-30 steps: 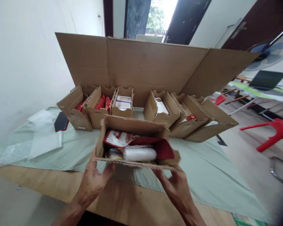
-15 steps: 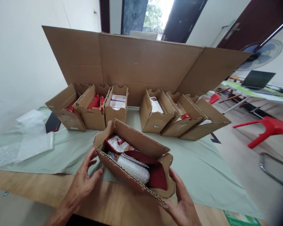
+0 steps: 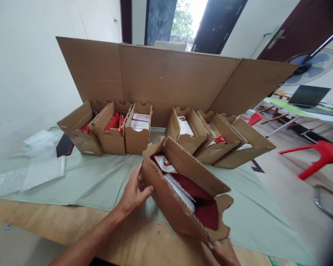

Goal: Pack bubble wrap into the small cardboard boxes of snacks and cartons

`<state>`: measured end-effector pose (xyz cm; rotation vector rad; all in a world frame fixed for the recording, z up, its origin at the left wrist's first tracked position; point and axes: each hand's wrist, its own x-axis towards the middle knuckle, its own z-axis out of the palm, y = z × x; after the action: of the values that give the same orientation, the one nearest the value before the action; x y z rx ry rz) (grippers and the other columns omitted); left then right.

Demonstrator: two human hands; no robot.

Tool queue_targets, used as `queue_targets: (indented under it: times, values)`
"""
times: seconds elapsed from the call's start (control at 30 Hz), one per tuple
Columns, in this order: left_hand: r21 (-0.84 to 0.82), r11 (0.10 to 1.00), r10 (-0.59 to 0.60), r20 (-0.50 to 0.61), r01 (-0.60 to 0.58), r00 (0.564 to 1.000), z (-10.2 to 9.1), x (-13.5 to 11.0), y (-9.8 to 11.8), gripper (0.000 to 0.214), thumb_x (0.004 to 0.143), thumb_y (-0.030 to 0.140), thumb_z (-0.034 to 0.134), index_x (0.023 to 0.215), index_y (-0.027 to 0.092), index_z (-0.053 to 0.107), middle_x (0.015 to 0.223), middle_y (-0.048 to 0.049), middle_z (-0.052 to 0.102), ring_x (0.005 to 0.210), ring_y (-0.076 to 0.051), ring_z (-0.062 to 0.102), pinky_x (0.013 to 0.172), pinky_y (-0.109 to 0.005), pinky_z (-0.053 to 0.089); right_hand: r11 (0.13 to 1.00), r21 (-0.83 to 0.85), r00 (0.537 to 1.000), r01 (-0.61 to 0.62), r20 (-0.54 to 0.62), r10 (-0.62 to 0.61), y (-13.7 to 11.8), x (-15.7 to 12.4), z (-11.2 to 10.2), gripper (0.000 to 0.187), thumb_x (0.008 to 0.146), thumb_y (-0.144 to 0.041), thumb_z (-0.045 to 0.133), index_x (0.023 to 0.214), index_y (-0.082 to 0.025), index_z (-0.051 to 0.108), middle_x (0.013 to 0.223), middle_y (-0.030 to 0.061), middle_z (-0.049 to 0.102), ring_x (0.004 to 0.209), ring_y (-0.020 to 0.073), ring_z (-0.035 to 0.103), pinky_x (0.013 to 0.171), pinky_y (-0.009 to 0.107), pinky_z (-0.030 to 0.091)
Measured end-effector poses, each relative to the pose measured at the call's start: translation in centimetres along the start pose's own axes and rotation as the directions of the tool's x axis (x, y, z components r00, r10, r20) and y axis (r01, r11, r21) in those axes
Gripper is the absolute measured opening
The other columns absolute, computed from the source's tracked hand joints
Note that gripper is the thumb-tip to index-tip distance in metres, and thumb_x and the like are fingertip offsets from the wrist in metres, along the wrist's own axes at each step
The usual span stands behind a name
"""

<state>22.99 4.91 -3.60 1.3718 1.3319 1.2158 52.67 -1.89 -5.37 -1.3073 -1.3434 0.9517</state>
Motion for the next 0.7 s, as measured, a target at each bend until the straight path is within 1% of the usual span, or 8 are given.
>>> queue_targets:
  times: [0.1,0.17,0.23,0.33,0.4,0.5,0.6,0.7]
  values:
    - [0.032,0.998,0.061,-0.005,-0.061,0.998,0.7,4.2,0.7,0.084,0.075,0.032,0.072,0.152,0.019,0.042,0.14,-0.0156,0.056,0.086,-0.019,0.062,0.086,-0.04,0.055,0.999,0.05,0.997,0.01,-0.072,-0.006,0.2,2.2,1.2,0.085,0.063,-0.045,0.091,0.138,-0.022,0.056,0.126,0.0144,0.073,0.109,0.0349,0.072,0.091,0.046,0.062]
    - [-0.022,0.997,0.077,-0.025,-0.078,0.997,1.2,5.5,0.9,0.083,0.077,0.034,0.071,0.153,0.019,0.041,0.145,-0.0174,0.053,0.097,-0.024,0.065,0.092,-0.044,0.055,0.996,0.086,0.992,0.027,-0.125,-0.016,0.3,3.7,2.5,0.088,0.062,-0.048,0.092,0.137,-0.023,0.054,0.13,0.0156,0.07,0.111,0.0338,0.071,0.09,0.045,0.062]
    - [-0.1,0.988,0.116,0.002,-0.115,0.993,1.8,5.3,0.8,0.08,0.083,0.038,0.069,0.155,0.021,0.038,0.151,-0.0182,0.05,0.119,-0.03,0.063,0.1,-0.047,0.053,0.996,0.081,0.988,0.04,-0.149,-0.028,0.7,4.4,3.6,0.085,0.069,-0.049,0.088,0.141,-0.026,0.049,0.141,0.0158,0.063,0.118,0.0315,0.068,0.093,0.045,0.061]
    - [-0.148,0.971,0.205,0.098,-0.19,0.974,2.6,3.7,0.0,0.069,0.092,0.044,0.065,0.154,0.025,0.042,0.16,-0.0155,0.043,0.144,-0.034,0.045,0.111,-0.049,0.046,0.999,0.015,0.99,0.038,-0.135,-0.035,1.3,3.3,4.7,0.077,0.082,-0.046,0.079,0.148,-0.03,0.042,0.156,0.0157,0.048,0.126,0.029,0.064,0.1,0.047,0.058]
    - [-0.16,0.962,0.243,0.146,-0.219,0.959,2.8,3.0,-0.6,0.069,0.093,0.048,0.064,0.155,0.027,0.042,0.167,-0.013,0.034,0.153,-0.034,0.034,0.119,-0.051,0.039,0.999,-0.034,0.992,0.025,-0.121,-0.029,1.6,2.1,5.3,0.076,0.086,-0.045,0.076,0.151,-0.031,0.039,0.16,0.0161,0.043,0.128,0.0294,0.063,0.103,0.049,0.056]
    - [-0.23,0.946,0.276,0.193,-0.23,0.942,2.5,3.5,-1.2,0.076,0.094,0.054,0.062,0.16,0.028,0.035,0.172,-0.0095,0.023,0.158,-0.033,0.022,0.127,-0.053,0.024,0.997,-0.079,0.994,0.023,-0.105,-0.032,1.7,1.2,6.6,0.079,0.088,-0.043,0.074,0.155,-0.032,0.032,0.162,0.0161,0.04,0.132,0.0318,0.061,0.108,0.053,0.052]
    - [-0.278,0.948,0.21,0.187,-0.153,0.96,1.7,4.8,-1.5,0.076,0.093,0.06,0.06,0.158,0.026,0.039,0.172,-0.0095,0.025,0.158,-0.033,0.023,0.129,-0.052,0.018,0.996,-0.081,0.997,0.031,-0.073,-0.037,1.5,2.3,7.8,0.079,0.09,-0.045,0.071,0.157,-0.03,0.031,0.161,0.0167,0.043,0.135,0.0321,0.06,0.111,0.054,0.05]
    - [-0.264,0.964,0.036,0.114,-0.005,0.993,1.1,5.0,-1.8,0.071,0.092,0.062,0.06,0.15,0.021,0.05,0.162,-0.0133,0.043,0.151,-0.034,0.038,0.127,-0.052,0.025,0.995,-0.102,0.996,0.004,-0.087,-0.013,1.1,3.6,7.6,0.071,0.09,-0.05,0.068,0.151,-0.024,0.042,0.152,0.0189,0.054,0.124,0.0307,0.067,0.099,0.048,0.059]
